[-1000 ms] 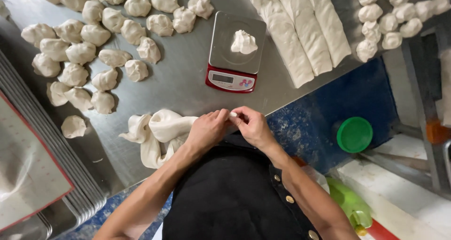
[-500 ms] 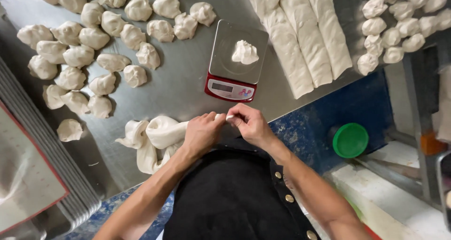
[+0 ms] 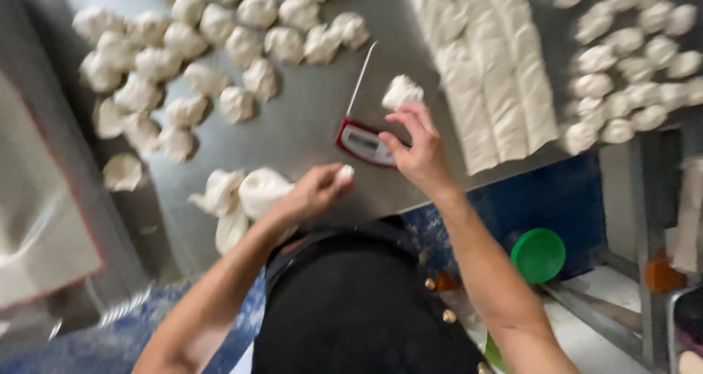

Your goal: Weigh pieces of dough on a digital scale and organize them on a metal prep table.

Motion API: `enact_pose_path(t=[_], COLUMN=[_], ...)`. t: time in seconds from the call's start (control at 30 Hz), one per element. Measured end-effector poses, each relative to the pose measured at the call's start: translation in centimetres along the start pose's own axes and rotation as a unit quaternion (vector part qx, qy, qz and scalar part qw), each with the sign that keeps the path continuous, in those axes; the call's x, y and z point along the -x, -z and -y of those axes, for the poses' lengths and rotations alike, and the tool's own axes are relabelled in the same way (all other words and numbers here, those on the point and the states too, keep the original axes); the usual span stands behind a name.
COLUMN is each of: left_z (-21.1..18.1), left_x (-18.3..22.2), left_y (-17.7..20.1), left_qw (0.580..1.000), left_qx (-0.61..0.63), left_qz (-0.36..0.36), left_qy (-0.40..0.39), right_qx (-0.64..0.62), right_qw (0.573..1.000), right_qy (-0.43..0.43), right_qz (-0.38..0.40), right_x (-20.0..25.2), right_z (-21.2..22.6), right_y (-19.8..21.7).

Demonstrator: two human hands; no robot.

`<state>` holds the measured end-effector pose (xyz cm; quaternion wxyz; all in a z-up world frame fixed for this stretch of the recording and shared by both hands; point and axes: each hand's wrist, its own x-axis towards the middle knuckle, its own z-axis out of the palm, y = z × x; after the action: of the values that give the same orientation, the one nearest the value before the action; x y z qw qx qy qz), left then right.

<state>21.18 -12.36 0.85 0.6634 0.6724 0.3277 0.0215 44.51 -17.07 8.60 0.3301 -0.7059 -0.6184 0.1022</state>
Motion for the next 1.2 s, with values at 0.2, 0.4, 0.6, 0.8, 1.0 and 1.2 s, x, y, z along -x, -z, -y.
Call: enact_pose_path(t=[0.2, 0.4, 0.6, 0.8, 1.0, 1.2], left_z=[-1.6, -1.4, -1.4, -1.2, -1.8, -2.8], left_x=[0.8, 0.4, -0.9, 0.0, 2.0, 0.2], left_y=[1.5, 0.6, 0.7, 0.8, 0.7, -1.0], left_qw=[0.963, 0.967, 0.994, 0.989, 0.999, 0.975], left_qx=[0.231, 0.164, 0.041, 0.103, 0.052, -0.206], left_qz=[0.141, 0.19, 0.104, 0.08, 0.001, 0.063], left_qy=[0.014, 0.035, -0.009, 0.065, 0.008, -0.047], right_qx=[-0.282, -0.29, -0.397, -0.053, 0.019, 0.105], right_qw=[0.916, 0.924, 0.901, 0.994, 0.995, 0.991], right_qy=[-0.172, -0.208, -0.168, -0.089, -0.071, -0.082], right_qz=[0.227, 0.135, -0.055, -0.045, -0.063, -0.025], right_x=[3.3, 7.5, 3.9, 0.9, -1.4, -3.6], right_z=[6.2, 4.9, 1.6, -5.7, -6.0, -8.1], right_y=[0.2, -0.3, 3.8, -2.4, -3.3, -6.7])
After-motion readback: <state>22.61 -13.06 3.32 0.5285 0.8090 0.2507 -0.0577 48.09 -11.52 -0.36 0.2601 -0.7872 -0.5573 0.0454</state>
